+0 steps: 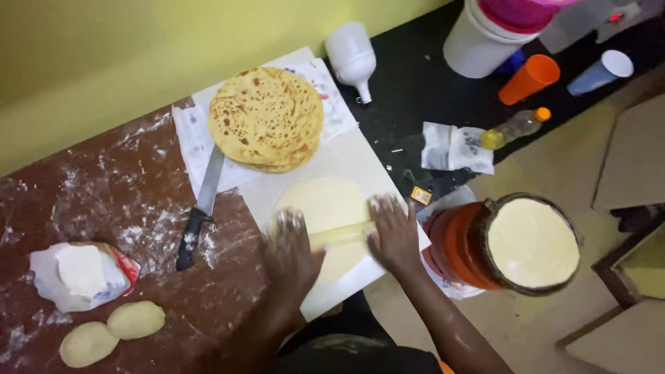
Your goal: Rolling out dough and cooking flatbreads on a pan
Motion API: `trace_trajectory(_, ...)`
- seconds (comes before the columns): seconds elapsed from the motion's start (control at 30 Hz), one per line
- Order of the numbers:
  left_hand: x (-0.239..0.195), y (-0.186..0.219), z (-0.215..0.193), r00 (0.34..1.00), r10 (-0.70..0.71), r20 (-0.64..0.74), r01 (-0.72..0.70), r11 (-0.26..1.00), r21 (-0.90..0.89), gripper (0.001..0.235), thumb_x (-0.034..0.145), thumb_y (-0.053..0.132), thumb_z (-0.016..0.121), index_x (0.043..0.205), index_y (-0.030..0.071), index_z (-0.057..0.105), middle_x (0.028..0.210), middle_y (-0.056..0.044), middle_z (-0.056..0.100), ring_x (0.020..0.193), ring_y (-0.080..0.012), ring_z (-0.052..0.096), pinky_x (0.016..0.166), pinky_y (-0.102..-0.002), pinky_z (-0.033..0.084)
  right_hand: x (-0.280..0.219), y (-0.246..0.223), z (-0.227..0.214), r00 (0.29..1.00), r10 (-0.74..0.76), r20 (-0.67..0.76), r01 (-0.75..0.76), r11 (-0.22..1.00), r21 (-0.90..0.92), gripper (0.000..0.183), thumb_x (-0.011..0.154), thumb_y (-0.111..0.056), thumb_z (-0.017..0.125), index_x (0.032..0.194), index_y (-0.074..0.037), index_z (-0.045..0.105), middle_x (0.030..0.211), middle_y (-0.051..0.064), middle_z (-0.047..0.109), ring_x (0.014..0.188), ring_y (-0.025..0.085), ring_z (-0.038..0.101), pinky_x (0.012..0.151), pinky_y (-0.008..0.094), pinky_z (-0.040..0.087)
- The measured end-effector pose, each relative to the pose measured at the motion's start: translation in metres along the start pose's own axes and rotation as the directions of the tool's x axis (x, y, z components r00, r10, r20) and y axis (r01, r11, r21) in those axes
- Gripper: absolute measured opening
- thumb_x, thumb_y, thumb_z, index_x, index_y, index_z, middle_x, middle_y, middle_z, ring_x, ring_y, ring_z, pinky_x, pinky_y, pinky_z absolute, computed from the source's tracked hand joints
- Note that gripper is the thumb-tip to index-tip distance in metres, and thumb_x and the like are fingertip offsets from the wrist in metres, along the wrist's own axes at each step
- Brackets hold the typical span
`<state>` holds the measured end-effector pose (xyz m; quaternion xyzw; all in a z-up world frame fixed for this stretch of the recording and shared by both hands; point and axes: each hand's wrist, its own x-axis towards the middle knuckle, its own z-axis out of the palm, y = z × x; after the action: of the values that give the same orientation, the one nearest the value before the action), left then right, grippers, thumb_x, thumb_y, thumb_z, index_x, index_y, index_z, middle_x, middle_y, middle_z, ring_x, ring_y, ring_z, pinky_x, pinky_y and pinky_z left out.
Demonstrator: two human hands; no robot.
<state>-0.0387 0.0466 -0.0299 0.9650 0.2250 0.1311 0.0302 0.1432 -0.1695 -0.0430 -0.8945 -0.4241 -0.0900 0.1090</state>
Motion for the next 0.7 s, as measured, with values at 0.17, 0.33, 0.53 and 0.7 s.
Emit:
trace_trajectory(0.17, -0.063, -0.027, -0.058, 0.904, 0.407, -0.131, -0.422, 0.900, -0.113, 0.064, 0.105, 0.053, 0.050, 0.157, 0.018, 0.061, 0.168, -0.004, 0.057, 0.160, -0.0232, 0.047, 0.129, -0.069, 0.019, -0.099, -0.010, -0.027, 0.982, -0.161, -0.096, 0.171, 0.979, 0.108, 0.037, 0.105, -0.034, 0.072, 0.123, -0.002, 0.067, 0.112, 0.021, 0.063, 0.105, 0.048, 0.061, 0.096, 0.058, 0.049)
trace_trajectory(0.33, -0.091, -0.062, -0.029, 0.980, 0.168, -0.103, -0.184, 0.968, -0.172, 0.052, 0.093, 0.055, 0.060, 0.123, 0.013, 0.067, 0.158, -0.014, 0.064, 0.158, -0.0405, 0.050, 0.122, -0.080, 0.024, -0.116, -0.100, -0.073, 0.999, 0.004, 0.050, -0.027, 0.880, 0.475, 0.045, 0.105, -0.046, 0.074, 0.129, -0.009, 0.075, 0.111, 0.016, 0.082, 0.092, 0.037, 0.077, 0.069, 0.049, 0.059)
trace_trajectory(0.53, -0.035, -0.087, -0.010, 0.995, -0.048, -0.082, 0.031, 0.980, -0.197, 0.072, 0.098, 0.052, 0.065, 0.160, 0.015, 0.058, 0.171, -0.013, 0.053, 0.165, -0.0420, 0.035, 0.130, -0.077, 0.009, -0.064, -0.167, -0.059, 0.974, -0.106, 0.198, -0.026, 0.822, 0.568, 0.054, 0.093, -0.023, 0.082, 0.140, -0.005, 0.061, 0.128, 0.021, 0.064, 0.108, 0.045, 0.066, 0.080, 0.057, 0.055)
trace_trajectory(0.7, -0.042, -0.095, -0.015, 0.992, -0.074, -0.106, 0.057, 0.987, -0.153, 0.077, 0.094, 0.053, 0.072, 0.164, 0.025, 0.056, 0.177, -0.009, 0.047, 0.169, -0.0354, 0.033, 0.127, -0.079, 0.020, -0.068, -0.150, -0.050, 0.994, -0.049, 0.101, -0.013, 0.843, 0.538, 0.046, 0.088, -0.017, 0.076, 0.134, -0.013, 0.070, 0.125, 0.015, 0.072, 0.111, 0.039, 0.069, 0.088, 0.050, 0.055)
